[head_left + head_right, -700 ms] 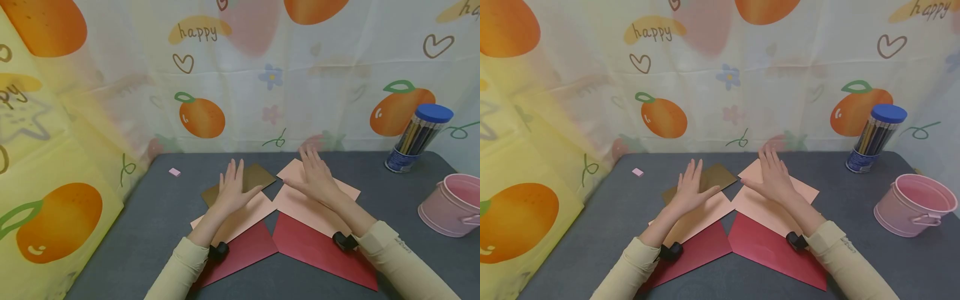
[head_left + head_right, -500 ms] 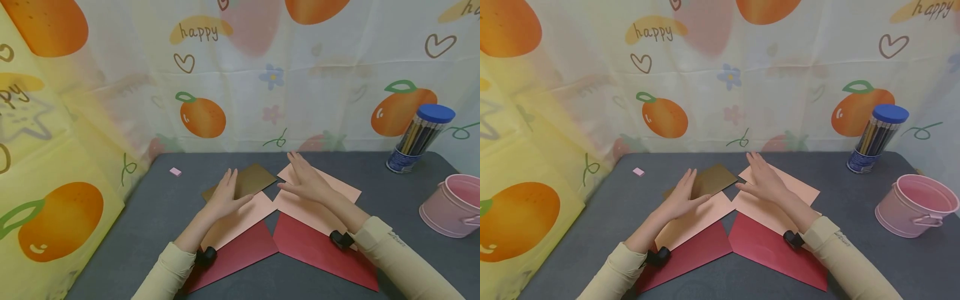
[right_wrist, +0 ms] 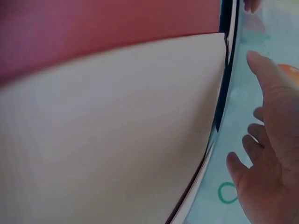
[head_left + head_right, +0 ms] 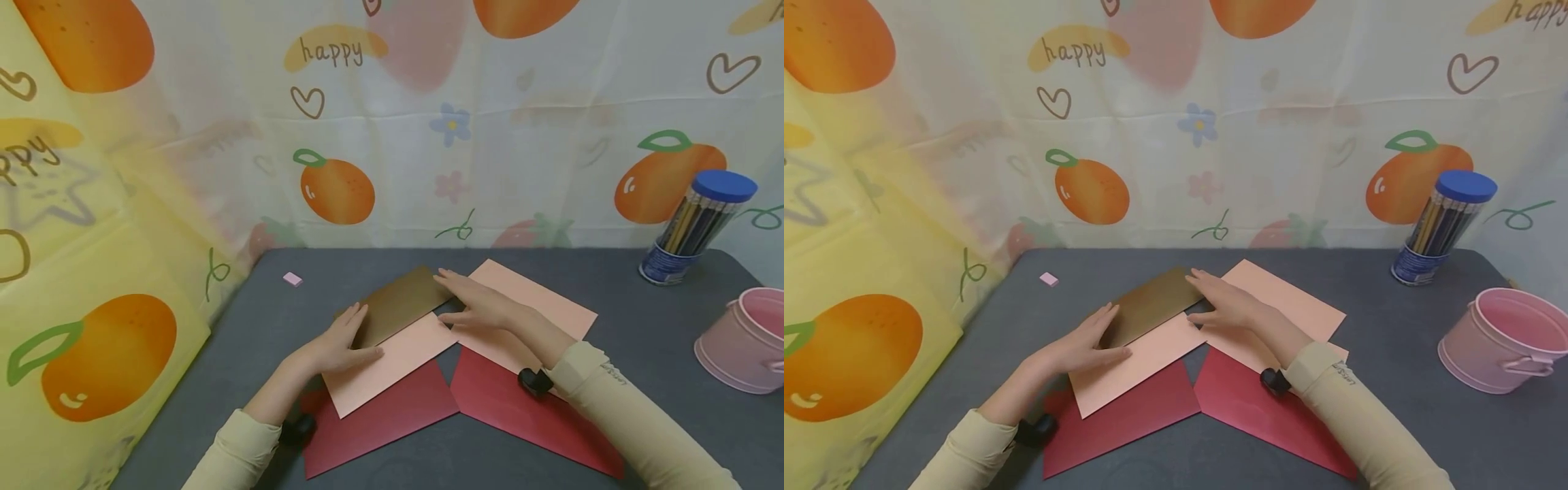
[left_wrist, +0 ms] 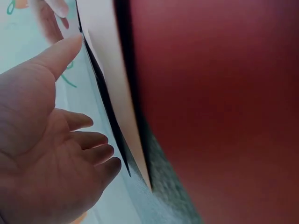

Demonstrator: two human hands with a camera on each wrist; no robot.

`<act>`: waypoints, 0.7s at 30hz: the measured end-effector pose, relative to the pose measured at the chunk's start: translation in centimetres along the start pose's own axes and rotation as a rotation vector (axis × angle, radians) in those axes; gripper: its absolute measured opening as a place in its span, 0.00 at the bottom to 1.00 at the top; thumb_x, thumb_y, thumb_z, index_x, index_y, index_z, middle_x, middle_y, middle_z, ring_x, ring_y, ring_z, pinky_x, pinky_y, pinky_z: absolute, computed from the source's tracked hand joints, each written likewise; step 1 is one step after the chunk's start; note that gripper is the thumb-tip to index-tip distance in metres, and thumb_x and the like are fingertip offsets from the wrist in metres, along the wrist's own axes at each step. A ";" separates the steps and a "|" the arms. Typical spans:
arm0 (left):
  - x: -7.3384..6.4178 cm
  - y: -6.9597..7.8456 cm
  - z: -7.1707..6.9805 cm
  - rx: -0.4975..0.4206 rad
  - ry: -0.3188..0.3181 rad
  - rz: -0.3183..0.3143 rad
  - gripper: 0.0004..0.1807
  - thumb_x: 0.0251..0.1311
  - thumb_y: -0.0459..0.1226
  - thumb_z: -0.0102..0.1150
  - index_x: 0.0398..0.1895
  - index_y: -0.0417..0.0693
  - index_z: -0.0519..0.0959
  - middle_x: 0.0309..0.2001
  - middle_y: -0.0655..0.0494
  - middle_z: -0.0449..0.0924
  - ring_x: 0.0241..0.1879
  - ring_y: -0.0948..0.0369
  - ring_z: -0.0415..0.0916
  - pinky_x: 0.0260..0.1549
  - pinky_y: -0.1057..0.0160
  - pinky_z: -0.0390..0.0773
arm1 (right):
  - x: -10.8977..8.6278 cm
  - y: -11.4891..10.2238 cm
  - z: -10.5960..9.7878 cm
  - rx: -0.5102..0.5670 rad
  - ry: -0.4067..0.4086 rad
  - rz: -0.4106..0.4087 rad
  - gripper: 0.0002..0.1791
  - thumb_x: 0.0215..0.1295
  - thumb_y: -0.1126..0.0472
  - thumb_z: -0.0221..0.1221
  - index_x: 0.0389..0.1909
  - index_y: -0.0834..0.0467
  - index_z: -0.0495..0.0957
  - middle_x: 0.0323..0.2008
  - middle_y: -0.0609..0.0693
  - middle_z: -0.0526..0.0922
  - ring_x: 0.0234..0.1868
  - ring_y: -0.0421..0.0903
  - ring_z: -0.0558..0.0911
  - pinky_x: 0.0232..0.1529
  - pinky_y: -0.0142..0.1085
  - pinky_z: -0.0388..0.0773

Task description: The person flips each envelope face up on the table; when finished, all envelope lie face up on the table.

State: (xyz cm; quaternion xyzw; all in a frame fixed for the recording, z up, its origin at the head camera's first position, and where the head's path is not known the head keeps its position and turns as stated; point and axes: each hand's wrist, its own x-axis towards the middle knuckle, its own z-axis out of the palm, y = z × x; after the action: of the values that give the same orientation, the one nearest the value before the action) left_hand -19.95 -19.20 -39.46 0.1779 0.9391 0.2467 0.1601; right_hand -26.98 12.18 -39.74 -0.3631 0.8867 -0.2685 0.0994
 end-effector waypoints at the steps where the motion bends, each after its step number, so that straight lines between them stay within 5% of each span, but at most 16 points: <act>1: -0.1 -0.1 -0.1 0.000 -0.004 0.001 0.52 0.64 0.54 0.58 0.77 0.39 0.41 0.77 0.40 0.34 0.75 0.44 0.32 0.68 0.40 0.46 | 0.2 -0.1 0.1 -0.013 -0.013 -0.003 0.44 0.68 0.48 0.60 0.76 0.61 0.49 0.76 0.60 0.44 0.76 0.55 0.44 0.70 0.54 0.50; 21: -0.3 -1.0 0.0 0.076 -0.007 0.033 0.47 0.68 0.51 0.55 0.75 0.31 0.44 0.75 0.33 0.37 0.75 0.41 0.34 0.69 0.42 0.46 | 1.1 -0.3 0.6 -0.074 -0.104 0.065 0.39 0.73 0.48 0.53 0.76 0.61 0.50 0.76 0.60 0.46 0.76 0.57 0.47 0.71 0.53 0.49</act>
State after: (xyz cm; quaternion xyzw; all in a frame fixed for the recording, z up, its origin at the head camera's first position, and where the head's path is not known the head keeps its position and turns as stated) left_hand -19.93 -20.10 -39.91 0.2001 0.9441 0.2130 0.1524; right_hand -27.35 10.97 -40.01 -0.3510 0.9009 -0.2131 0.1407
